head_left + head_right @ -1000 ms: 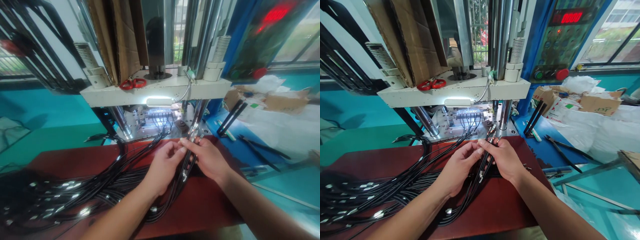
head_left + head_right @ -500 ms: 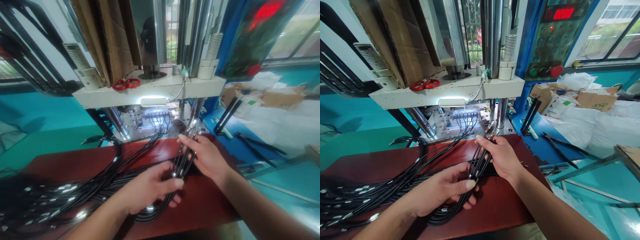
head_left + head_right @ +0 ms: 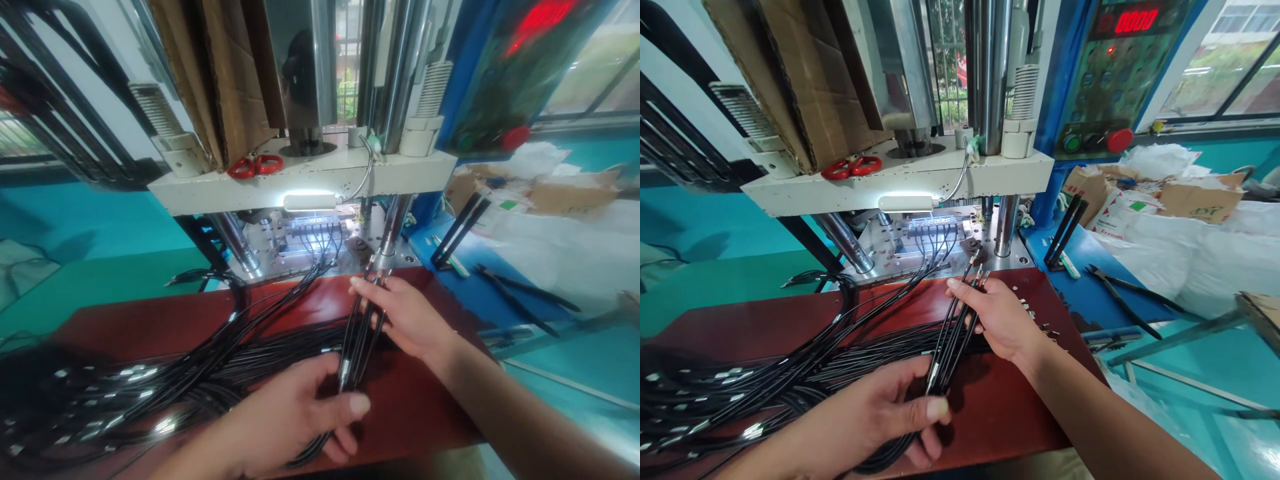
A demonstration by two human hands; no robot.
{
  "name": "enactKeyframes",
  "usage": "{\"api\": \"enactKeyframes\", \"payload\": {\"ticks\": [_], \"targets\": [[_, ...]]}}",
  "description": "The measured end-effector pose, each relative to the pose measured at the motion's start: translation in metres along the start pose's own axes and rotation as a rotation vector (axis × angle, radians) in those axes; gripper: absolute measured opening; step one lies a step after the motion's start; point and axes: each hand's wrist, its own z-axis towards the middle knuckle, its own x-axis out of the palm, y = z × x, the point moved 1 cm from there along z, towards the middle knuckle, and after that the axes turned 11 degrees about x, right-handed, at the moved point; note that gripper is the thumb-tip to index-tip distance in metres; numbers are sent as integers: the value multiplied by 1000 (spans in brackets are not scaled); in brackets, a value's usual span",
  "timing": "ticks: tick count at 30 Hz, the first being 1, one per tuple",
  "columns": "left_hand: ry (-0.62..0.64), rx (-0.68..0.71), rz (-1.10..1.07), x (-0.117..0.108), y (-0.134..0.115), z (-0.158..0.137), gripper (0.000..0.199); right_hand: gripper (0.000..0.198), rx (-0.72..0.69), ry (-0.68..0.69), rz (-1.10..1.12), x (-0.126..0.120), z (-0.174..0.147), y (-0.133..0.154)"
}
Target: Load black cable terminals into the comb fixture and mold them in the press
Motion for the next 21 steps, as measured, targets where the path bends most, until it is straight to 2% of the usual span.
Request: {"api": "enactKeyframes", "payload": {"ticks": [4, 7, 10, 13, 15, 17, 19, 21], "targets": [[-104, 94, -152, 10, 3, 17, 29, 32, -4, -28, 2, -1, -2, 2], [-118, 81, -171, 6, 6, 15, 28, 32, -19, -48, -12, -2, -2, 4], [-82, 23, -45, -4, 3, -1, 27, 32, -6, -32, -48, 1, -3, 3], [12, -30, 5, -9, -3, -13, 24, 31, 48, 37, -69, 5, -5, 0], [40, -46, -30, -6, -6, -8, 20, 30, 84, 90, -82, 7, -6, -3], [17, 6, -126, 1, -6, 5, 22, 28, 99, 126, -107, 8, -6, -6], [-27, 90, -276, 9, -3, 20, 19, 24, 42, 112, -168, 7, -4, -8], [-61, 133, -390, 15, 4, 31, 14, 24, -91, -5, -228, 5, 0, -7]]}}
